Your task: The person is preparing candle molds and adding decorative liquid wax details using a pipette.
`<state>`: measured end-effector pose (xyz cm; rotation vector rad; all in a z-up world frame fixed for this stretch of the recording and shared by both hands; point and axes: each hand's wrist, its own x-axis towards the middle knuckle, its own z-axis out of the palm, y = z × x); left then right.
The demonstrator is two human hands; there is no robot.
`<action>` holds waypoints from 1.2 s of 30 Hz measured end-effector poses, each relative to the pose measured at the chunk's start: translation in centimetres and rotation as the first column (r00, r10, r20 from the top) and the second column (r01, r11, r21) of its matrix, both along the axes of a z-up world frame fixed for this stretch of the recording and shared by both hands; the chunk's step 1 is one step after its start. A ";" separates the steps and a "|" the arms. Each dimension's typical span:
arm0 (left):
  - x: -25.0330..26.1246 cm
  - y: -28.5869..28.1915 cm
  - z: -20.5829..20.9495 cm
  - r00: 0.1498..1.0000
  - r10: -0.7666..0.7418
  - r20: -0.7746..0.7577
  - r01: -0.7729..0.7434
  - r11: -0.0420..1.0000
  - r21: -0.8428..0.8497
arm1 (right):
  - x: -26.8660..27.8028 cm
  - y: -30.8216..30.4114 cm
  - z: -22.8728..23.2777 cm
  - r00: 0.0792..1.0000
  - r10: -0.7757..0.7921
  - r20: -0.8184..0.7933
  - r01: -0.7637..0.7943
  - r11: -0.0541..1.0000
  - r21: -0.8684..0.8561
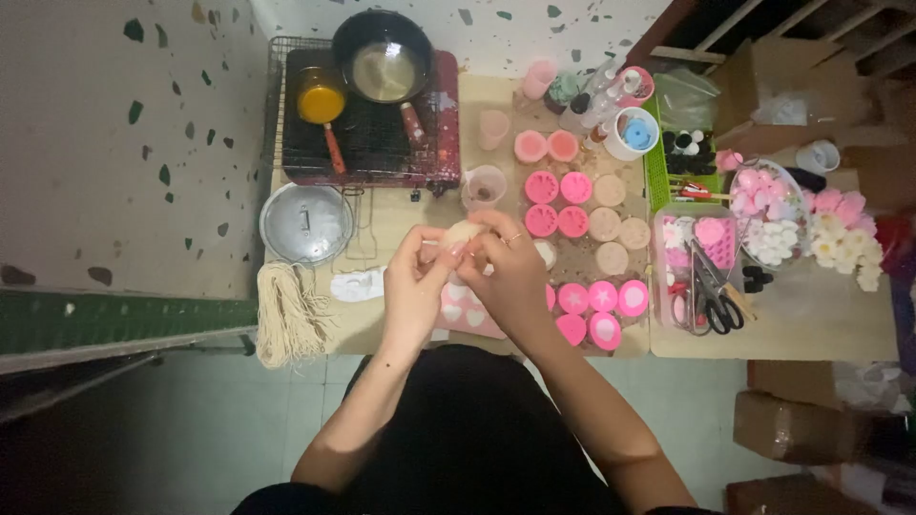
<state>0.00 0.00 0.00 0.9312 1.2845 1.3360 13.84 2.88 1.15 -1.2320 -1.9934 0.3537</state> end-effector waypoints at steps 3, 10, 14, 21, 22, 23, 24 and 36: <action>0.2 0.4 0.0 1.000 -0.011 0.008 0.011 0.996 -0.087 | 0.2 0.3 0.1 0.997 -0.052 -0.055 0.033 0.952 -0.305; 1.0 1.4 -5.0 0.870 0.008 0.493 0.090 0.980 -0.175 | 3.8 1.6 -3.3 0.984 0.073 -0.163 -0.121 0.943 -0.309; 1.6 2.5 -7.2 0.792 0.072 0.606 0.089 0.969 -0.231 | 6.3 0.9 -3.4 0.918 -0.013 -0.396 -0.089 0.967 -0.238; 3.5 4.0 -10.4 0.636 0.124 0.761 0.223 0.915 -0.335 | 7.7 -0.5 -9.1 0.675 -0.462 -0.575 -0.043 0.753 -0.656; 4.0 4.2 -12.0 0.637 0.125 0.761 0.226 0.913 -0.339 | 7.7 -0.6 -9.1 0.674 -0.466 -0.573 -0.041 0.751 -0.659; 4.5 4.4 -13.6 0.585 0.141 0.799 0.263 0.899 -0.351 | 7.8 -0.8 -9.2 0.665 -0.471 -0.579 -0.048 0.747 -0.663; 5.1 4.6 -15.1 0.532 0.158 0.832 0.301 0.883 -0.360 | 7.8 -0.9 -9.2 0.657 -0.477 -0.584 -0.054 0.743 -0.667; 18.7 1.1 -32.1 0.868 0.157 0.470 0.111 0.863 -0.493 | 17.5 0.3 -20.6 0.730 -0.654 -0.197 0.170 0.453 -0.875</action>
